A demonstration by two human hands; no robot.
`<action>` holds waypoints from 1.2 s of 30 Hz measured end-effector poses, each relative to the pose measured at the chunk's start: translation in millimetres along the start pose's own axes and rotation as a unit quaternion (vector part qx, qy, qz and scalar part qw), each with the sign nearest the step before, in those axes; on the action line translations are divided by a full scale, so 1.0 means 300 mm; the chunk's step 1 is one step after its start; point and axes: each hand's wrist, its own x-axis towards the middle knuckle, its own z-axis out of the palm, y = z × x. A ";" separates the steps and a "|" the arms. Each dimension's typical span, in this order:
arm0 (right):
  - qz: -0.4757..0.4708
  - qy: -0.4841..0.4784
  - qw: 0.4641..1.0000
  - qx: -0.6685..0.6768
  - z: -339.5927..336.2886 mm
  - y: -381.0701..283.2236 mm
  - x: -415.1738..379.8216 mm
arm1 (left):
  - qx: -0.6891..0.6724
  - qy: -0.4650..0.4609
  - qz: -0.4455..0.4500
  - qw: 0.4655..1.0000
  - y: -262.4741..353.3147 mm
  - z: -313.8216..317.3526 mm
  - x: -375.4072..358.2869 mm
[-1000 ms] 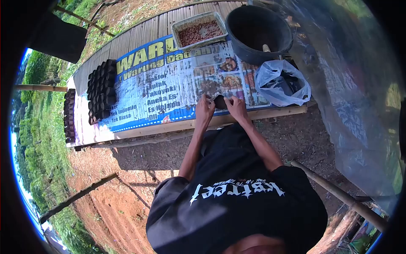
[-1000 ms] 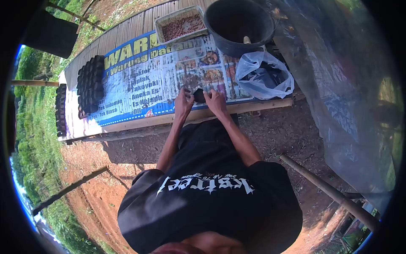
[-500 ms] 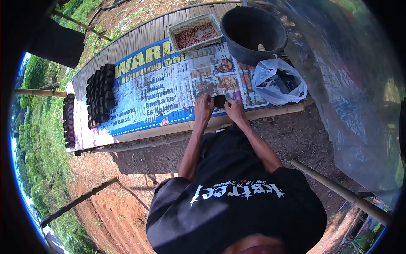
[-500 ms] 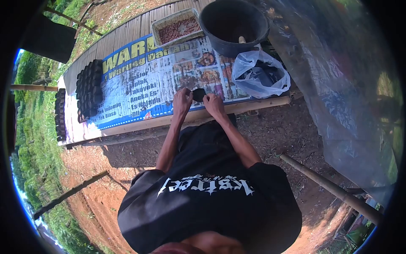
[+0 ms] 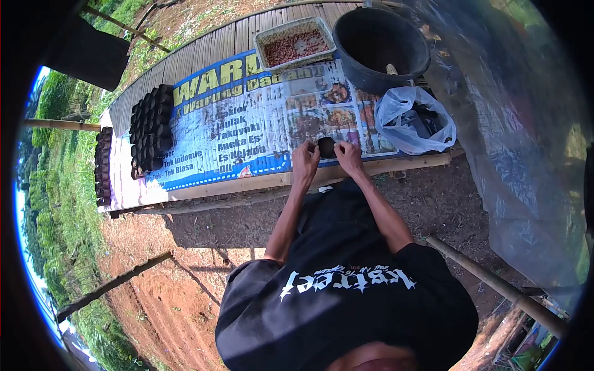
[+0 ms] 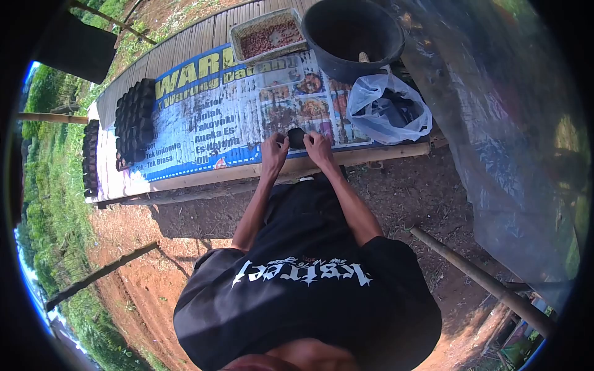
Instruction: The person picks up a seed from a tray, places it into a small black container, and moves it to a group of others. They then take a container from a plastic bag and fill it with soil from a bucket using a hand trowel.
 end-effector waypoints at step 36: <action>-0.031 -0.144 0.989 -0.002 0.049 0.150 0.058 | -0.038 0.000 -0.132 0.990 -0.061 0.102 -0.093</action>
